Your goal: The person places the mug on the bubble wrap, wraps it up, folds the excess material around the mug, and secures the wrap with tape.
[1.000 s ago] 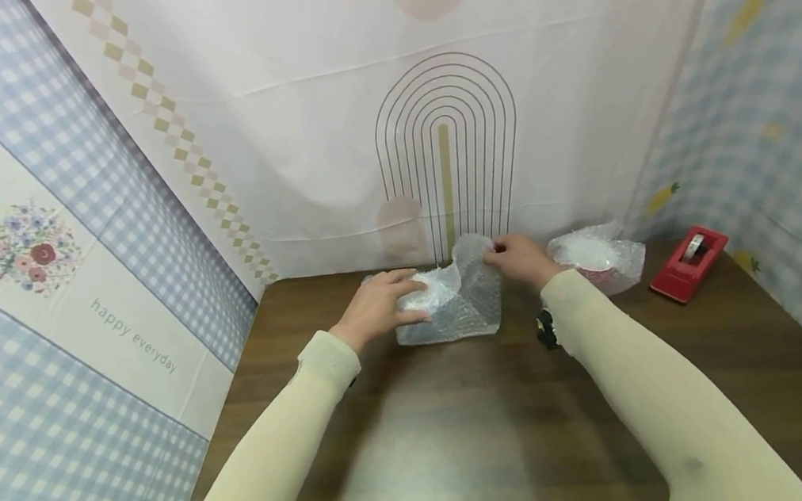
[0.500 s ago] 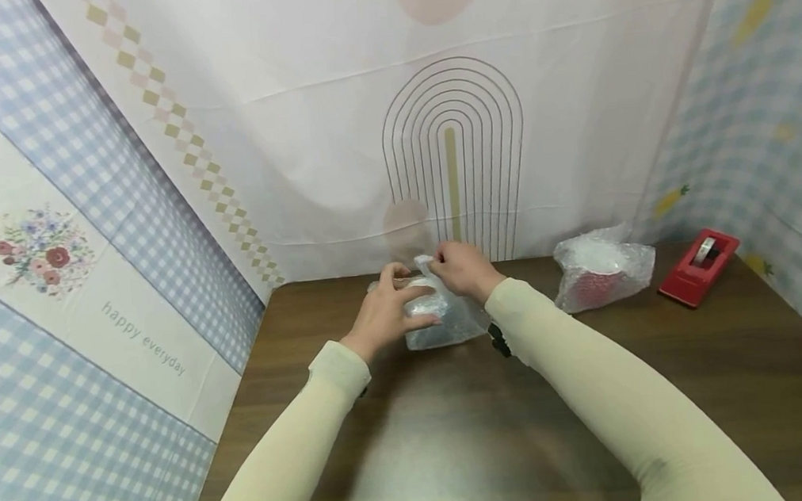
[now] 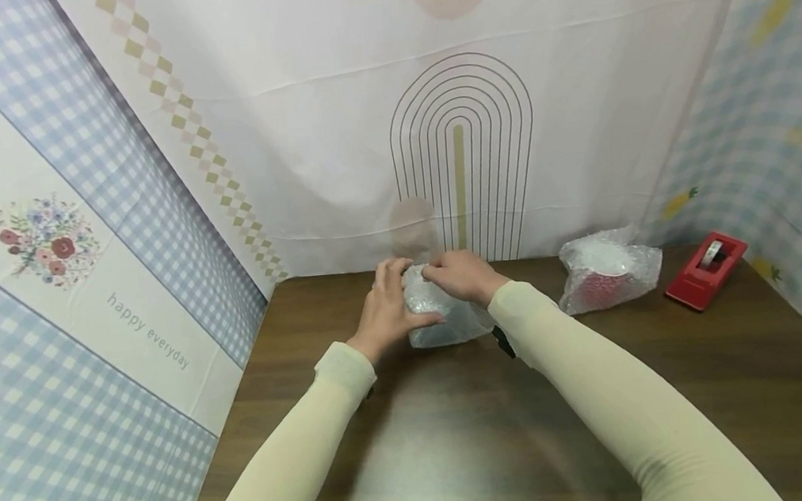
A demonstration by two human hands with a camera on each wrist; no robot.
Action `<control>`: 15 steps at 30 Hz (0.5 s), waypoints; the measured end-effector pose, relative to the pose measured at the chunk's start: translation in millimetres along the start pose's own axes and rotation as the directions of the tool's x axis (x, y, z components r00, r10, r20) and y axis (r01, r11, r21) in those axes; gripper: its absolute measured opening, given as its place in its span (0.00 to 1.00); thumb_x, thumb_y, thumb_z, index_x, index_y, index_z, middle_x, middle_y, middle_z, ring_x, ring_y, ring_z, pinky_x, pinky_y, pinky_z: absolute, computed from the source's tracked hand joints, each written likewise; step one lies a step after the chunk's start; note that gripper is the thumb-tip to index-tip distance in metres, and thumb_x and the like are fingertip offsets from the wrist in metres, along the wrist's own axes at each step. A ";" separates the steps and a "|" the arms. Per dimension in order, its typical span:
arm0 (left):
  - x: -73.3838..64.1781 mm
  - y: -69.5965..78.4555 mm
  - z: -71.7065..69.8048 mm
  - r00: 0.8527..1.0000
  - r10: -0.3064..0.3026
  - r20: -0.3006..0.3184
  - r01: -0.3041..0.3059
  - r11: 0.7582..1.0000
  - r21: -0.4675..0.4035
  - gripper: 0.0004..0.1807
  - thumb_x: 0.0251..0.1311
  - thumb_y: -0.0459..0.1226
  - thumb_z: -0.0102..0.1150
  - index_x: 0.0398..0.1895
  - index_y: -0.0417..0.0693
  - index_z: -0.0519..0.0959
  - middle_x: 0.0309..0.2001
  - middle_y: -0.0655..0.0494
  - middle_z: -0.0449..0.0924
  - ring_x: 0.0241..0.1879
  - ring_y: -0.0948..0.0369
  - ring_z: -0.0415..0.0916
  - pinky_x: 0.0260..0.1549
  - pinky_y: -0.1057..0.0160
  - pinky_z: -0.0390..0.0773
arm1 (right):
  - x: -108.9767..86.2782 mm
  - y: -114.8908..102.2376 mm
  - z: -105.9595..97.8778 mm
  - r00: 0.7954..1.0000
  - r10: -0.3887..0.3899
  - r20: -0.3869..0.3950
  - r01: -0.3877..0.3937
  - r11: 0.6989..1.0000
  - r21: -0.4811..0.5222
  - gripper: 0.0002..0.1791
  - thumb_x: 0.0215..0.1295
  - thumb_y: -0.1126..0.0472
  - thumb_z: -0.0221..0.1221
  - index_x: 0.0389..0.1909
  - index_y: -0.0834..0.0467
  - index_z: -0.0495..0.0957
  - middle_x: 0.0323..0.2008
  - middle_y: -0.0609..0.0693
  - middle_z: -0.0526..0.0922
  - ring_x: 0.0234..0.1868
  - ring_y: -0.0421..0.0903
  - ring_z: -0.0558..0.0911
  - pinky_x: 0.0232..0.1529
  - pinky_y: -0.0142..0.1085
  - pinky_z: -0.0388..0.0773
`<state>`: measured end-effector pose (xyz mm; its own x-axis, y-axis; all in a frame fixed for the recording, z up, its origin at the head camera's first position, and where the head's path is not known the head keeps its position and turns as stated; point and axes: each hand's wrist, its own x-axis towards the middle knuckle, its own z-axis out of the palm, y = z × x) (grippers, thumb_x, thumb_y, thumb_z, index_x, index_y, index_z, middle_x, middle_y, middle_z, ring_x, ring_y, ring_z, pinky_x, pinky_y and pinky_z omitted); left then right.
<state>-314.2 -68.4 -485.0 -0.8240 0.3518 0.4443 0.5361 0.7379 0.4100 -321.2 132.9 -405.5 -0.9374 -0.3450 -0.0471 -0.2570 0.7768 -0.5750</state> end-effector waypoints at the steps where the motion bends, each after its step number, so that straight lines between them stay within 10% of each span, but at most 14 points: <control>1: 0.6 0.2 -0.8 1.000 -0.002 0.003 0.002 1.000 0.004 0.61 0.45 0.62 0.93 0.77 0.53 0.66 0.76 0.43 0.66 0.55 0.43 0.84 0.51 0.47 0.93 | -0.2 0.5 -1.2 1.000 -0.017 0.019 0.017 1.000 -0.012 0.26 0.84 0.51 0.49 0.59 0.61 0.91 0.55 0.63 0.92 0.47 0.55 0.86 0.51 0.49 0.85; 8: -1.0 2.0 -1.4 0.998 -0.051 0.030 0.051 0.998 -0.030 0.43 0.49 0.61 0.91 0.62 0.47 0.85 0.89 0.41 0.54 0.64 0.40 0.85 0.58 0.46 0.93 | -1.5 7.1 -2.5 0.978 -0.188 0.092 0.200 0.970 -0.137 0.23 0.72 0.73 0.55 0.59 0.61 0.93 0.68 0.64 0.89 0.28 0.46 0.71 0.32 0.34 0.70; 15: -5.4 6.1 3.0 0.997 -0.074 0.000 0.074 0.995 -0.059 0.41 0.50 0.59 0.91 0.56 0.42 0.83 0.76 0.43 0.65 0.61 0.45 0.83 0.57 0.49 0.94 | -6.3 6.2 1.3 0.986 -0.157 0.054 0.165 0.962 -0.218 0.24 0.75 0.70 0.62 0.69 0.68 0.84 0.74 0.71 0.82 0.71 0.69 0.84 0.73 0.60 0.84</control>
<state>-307.1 -64.1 -487.3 -0.8614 0.2960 0.4129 0.4836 0.7264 0.4883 -316.5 139.2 -409.9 -0.8716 -0.4902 -0.0005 -0.4527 0.8053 -0.3829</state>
